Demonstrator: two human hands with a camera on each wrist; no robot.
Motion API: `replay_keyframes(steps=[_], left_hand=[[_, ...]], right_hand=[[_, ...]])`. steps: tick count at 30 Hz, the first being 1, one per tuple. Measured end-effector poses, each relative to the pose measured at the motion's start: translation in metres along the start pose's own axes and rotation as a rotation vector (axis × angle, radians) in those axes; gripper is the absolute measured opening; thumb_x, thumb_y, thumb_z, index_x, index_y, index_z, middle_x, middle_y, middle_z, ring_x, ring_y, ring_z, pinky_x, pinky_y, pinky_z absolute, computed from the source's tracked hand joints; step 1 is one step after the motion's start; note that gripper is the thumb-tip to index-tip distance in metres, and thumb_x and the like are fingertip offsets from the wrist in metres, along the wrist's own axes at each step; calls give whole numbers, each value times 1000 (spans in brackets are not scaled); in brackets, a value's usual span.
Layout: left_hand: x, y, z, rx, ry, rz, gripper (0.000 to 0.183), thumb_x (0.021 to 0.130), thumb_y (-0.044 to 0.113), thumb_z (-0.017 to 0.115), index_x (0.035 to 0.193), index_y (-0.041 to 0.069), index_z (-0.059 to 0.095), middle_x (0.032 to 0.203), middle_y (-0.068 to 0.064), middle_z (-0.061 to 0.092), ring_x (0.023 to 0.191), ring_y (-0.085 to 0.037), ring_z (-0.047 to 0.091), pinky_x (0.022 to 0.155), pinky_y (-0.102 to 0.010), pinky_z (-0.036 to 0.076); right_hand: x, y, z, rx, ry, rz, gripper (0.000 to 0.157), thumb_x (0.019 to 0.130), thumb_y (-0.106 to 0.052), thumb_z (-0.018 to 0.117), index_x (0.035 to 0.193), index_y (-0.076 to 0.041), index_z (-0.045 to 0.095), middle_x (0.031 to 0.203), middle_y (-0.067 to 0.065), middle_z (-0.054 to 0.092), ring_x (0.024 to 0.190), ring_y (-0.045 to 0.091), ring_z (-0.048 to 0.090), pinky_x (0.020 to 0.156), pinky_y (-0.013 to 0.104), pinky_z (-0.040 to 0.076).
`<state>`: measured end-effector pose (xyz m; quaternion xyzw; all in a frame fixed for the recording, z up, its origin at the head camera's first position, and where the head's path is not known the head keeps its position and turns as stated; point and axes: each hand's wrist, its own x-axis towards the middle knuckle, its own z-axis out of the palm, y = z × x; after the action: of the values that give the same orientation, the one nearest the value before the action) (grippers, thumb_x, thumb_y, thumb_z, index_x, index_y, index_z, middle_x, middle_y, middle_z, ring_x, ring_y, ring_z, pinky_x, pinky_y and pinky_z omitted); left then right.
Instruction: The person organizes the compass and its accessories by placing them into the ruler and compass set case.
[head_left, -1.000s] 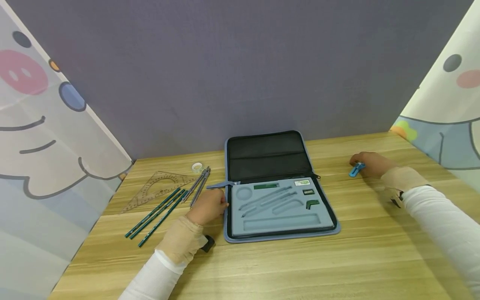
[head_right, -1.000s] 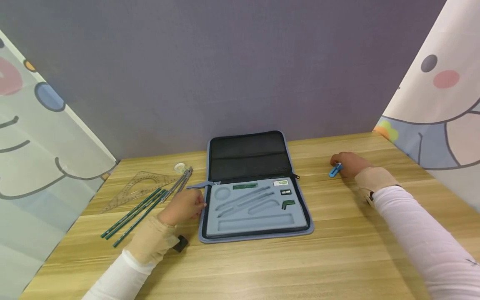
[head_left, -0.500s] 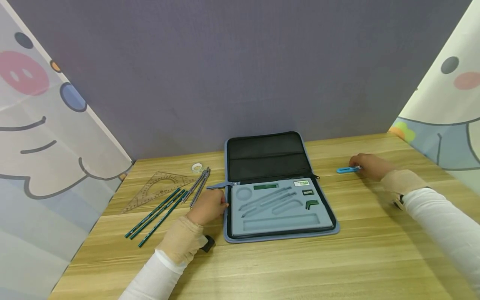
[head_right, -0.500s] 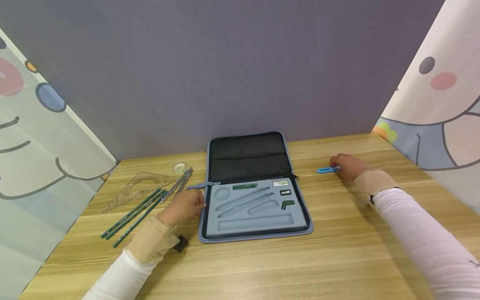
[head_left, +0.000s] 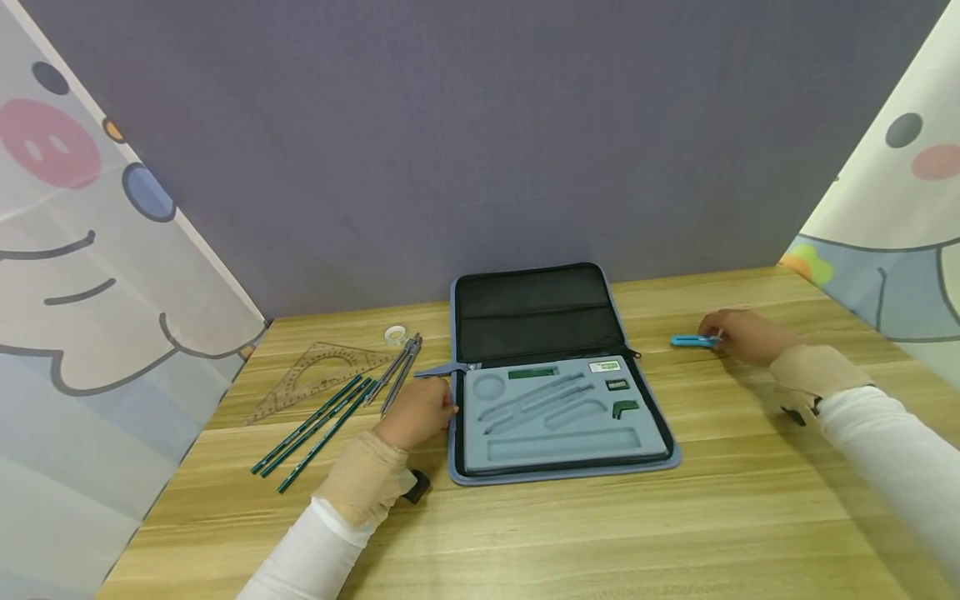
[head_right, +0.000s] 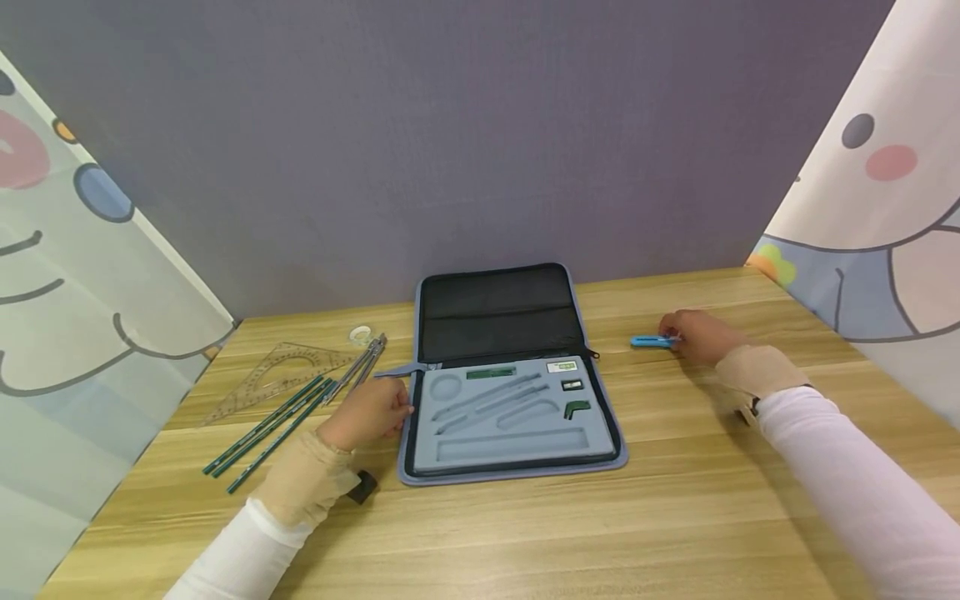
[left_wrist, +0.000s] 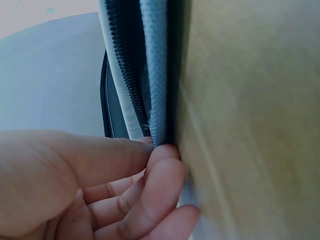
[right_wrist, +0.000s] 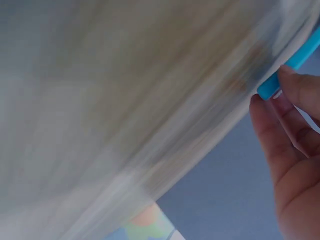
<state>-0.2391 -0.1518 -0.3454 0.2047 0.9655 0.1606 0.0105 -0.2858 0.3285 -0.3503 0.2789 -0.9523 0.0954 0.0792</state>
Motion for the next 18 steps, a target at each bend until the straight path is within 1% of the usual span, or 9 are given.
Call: replay_keyframes(steps=[3,9,14,18], left_hand=[[0,0,0,3,-1,2,29,85,8,68,57,9,57,52,2,51,47,-12,47,50,-25,38],[1,-1,0,1,-6,5,31,85,7,68,56,9,56,51,3,51,46,-11,46,49,-25,37],[1,-2,1,-9,6,13,28,84,7,68,58,8,58,53,2,52,47,-11,46,48,-25,37],[2,-3,2,-19,9,16,26,84,6,68,60,7,59,55,1,53,48,-12,47,48,-25,38]], right_hand=[[1,-6,-1,16,1,-8,21,73,13,67,87,-3,64,83,2,64,76,23,62,66,37,51],[6,-24,-2,42,2,-71,22,74,13,68,89,-3,64,86,1,64,75,21,61,64,32,50],[12,-44,-4,48,13,-126,23,73,14,68,88,-4,64,84,0,63,75,20,61,65,33,50],[16,-58,-5,45,7,-133,23,74,15,66,90,-1,66,86,4,64,78,21,61,67,35,51]])
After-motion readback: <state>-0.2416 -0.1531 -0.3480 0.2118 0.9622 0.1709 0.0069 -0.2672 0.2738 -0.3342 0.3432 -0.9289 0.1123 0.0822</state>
